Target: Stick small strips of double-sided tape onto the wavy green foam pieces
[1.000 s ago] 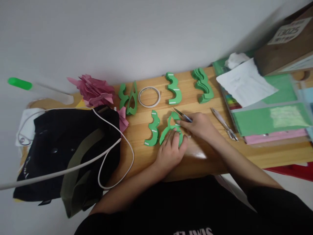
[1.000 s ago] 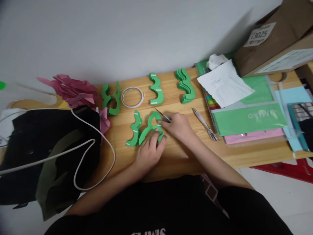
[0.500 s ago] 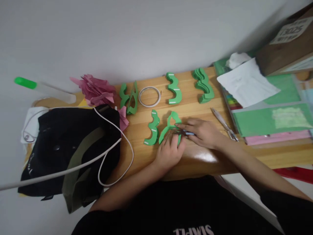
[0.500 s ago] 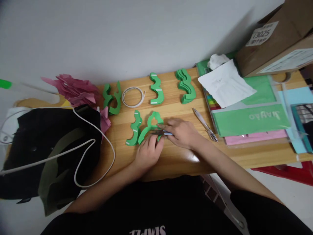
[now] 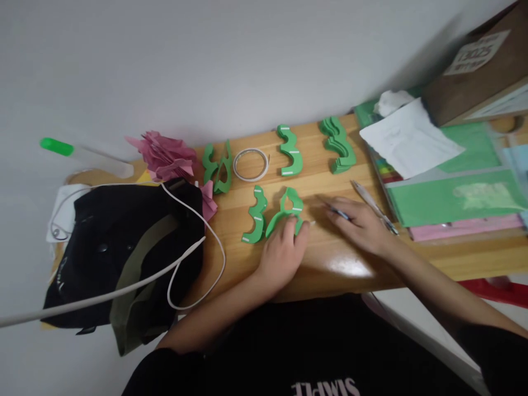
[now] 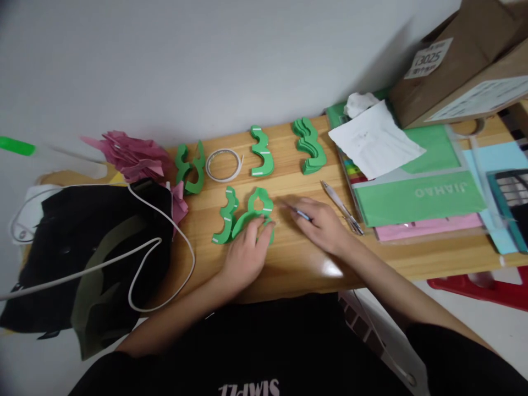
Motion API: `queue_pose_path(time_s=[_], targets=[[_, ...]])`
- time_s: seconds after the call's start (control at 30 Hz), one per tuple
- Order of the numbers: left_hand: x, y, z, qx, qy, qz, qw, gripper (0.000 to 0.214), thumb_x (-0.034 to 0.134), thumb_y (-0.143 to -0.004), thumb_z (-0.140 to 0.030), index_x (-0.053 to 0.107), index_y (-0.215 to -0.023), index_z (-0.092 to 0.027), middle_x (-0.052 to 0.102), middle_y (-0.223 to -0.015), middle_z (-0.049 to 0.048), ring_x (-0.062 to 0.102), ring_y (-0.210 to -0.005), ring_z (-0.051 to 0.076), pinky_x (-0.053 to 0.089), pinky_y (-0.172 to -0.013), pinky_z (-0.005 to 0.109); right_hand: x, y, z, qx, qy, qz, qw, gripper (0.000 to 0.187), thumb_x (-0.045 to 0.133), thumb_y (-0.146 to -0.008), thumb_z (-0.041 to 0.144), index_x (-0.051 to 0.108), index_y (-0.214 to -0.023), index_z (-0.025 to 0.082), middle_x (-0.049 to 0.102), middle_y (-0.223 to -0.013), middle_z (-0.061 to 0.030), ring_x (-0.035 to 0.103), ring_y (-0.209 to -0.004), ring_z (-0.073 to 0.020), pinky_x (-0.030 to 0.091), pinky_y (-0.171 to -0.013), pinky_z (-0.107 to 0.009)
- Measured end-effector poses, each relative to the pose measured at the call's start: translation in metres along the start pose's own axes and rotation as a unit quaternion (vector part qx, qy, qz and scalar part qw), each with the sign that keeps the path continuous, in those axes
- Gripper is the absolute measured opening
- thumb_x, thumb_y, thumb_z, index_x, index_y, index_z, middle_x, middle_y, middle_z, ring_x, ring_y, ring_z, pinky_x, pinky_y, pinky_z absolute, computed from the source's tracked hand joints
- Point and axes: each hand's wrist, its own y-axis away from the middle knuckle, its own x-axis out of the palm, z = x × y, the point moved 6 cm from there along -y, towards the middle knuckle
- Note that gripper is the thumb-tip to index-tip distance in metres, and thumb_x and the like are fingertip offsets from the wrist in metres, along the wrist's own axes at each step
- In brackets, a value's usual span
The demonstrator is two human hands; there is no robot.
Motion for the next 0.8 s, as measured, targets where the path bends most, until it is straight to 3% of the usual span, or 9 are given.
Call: queue_pose_path(time_s=[0.13, 0.2, 0.27, 0.33, 0.4, 0.47, 0.5, 0.7, 0.8], targets=[[-0.004, -0.009, 0.007, -0.049, 0.069, 0.048, 0.995, 0.042, 0.039, -0.088, -0.001, 0.047, -0.127, -0.014, 0.059, -0.116, 0.0155, 0.066, -0.098, 0.024, 0.057, -0.080, 0.035, -0.003, 0.006, -0.005, 0.145, -0.141, -0.066, 0.977, 0.027, 0.049, -0.086, 0.033, 0.072, -0.087, 0.019, 0.058, -0.060, 0.0001, 0.057, -0.058, -0.0158, 0.047, -0.060, -0.030], [-0.008, -0.012, 0.009, -0.068, 0.142, 0.052, 0.986, 0.045, 0.041, -0.085, 0.001, 0.047, -0.127, -0.013, 0.056, -0.119, 0.0171, 0.063, -0.108, 0.027, 0.056, -0.087, 0.041, -0.003, 0.010, -0.002, 0.172, -0.182, -0.072, 0.965, 0.026, 0.051, -0.083, 0.035, 0.072, -0.081, 0.019, 0.052, -0.054, 0.0023, 0.051, -0.052, -0.0142, 0.043, -0.055, -0.029], [-0.014, -0.013, 0.011, -0.105, 0.270, 0.044, 0.956, 0.045, 0.044, -0.083, 0.001, 0.048, -0.125, -0.015, 0.055, -0.121, 0.0164, 0.060, -0.114, 0.026, 0.054, -0.090, 0.042, -0.003, 0.013, 0.001, 0.182, -0.208, -0.081, 0.958, 0.024, 0.054, -0.080, 0.036, 0.071, -0.078, 0.019, 0.051, -0.053, 0.0025, 0.050, -0.053, -0.0141, 0.042, -0.055, -0.028], [-0.019, -0.012, 0.012, -0.143, 0.433, 0.042, 0.889, 0.043, 0.047, -0.084, -0.003, 0.044, -0.124, -0.018, 0.057, -0.122, 0.0145, 0.062, -0.113, 0.023, 0.055, -0.090, 0.038, -0.004, 0.017, 0.005, 0.185, -0.224, -0.088, 0.953, 0.023, 0.056, -0.079, 0.035, 0.070, -0.076, 0.018, 0.056, -0.057, 0.0011, 0.054, -0.057, -0.0151, 0.044, -0.057, -0.029], [-0.021, -0.011, 0.009, -0.168, 0.579, 0.069, 0.795, 0.040, 0.049, -0.086, -0.008, 0.040, -0.123, -0.019, 0.061, -0.122, 0.0137, 0.065, -0.109, 0.021, 0.055, -0.090, 0.036, -0.004, 0.021, 0.009, 0.182, -0.237, -0.093, 0.950, 0.021, 0.057, -0.079, 0.034, 0.071, -0.078, 0.018, 0.064, -0.065, -0.0014, 0.060, -0.063, -0.0166, 0.046, -0.061, -0.029], [-0.021, -0.008, 0.006, -0.188, 0.660, 0.105, 0.720, 0.038, 0.050, -0.087, -0.012, 0.037, -0.122, -0.020, 0.063, -0.122, 0.0142, 0.067, -0.108, 0.021, 0.054, -0.090, 0.037, -0.003, 0.024, 0.013, 0.174, -0.248, -0.092, 0.948, 0.019, 0.059, -0.079, 0.034, 0.071, -0.079, 0.019, 0.070, -0.074, -0.0035, 0.064, -0.070, -0.0184, 0.049, -0.067, -0.031], [-0.022, -0.007, 0.006, -0.198, 0.678, 0.115, 0.698, 0.039, 0.051, -0.087, -0.012, 0.036, -0.122, -0.020, 0.063, -0.122, 0.0144, 0.067, -0.107, 0.021, 0.054, -0.090, 0.037, -0.003, 0.025, 0.015, 0.170, -0.254, -0.090, 0.948, 0.019, 0.061, -0.079, 0.035, 0.071, -0.080, 0.019, 0.072, -0.077, -0.0041, 0.065, -0.073, -0.0191, 0.050, -0.069, -0.031], [-0.021, 0.001, 0.008, -0.224, 0.711, 0.107, 0.658, 0.043, 0.055, -0.084, -0.011, 0.036, -0.121, -0.021, 0.065, -0.122, 0.0146, 0.068, -0.107, 0.022, 0.054, -0.087, 0.036, -0.001, 0.028, 0.021, 0.171, -0.284, -0.074, 0.940, 0.021, 0.065, -0.076, 0.040, 0.070, -0.075, 0.020, 0.071, -0.074, -0.0038, 0.063, -0.070, -0.0181, 0.049, -0.066, -0.030], [-0.020, 0.008, 0.010, -0.235, 0.701, 0.106, 0.665, 0.048, 0.055, -0.084, -0.012, 0.033, -0.126, -0.023, 0.060, -0.130, 0.0159, 0.066, -0.109, 0.023, 0.054, -0.088, 0.037, 0.002, 0.032, 0.019, 0.195, -0.293, -0.064, 0.934, 0.029, 0.065, -0.076, 0.045, 0.061, -0.061, 0.020, 0.053, -0.053, 0.0027, 0.048, -0.052, -0.0120, 0.040, -0.053, -0.026]])
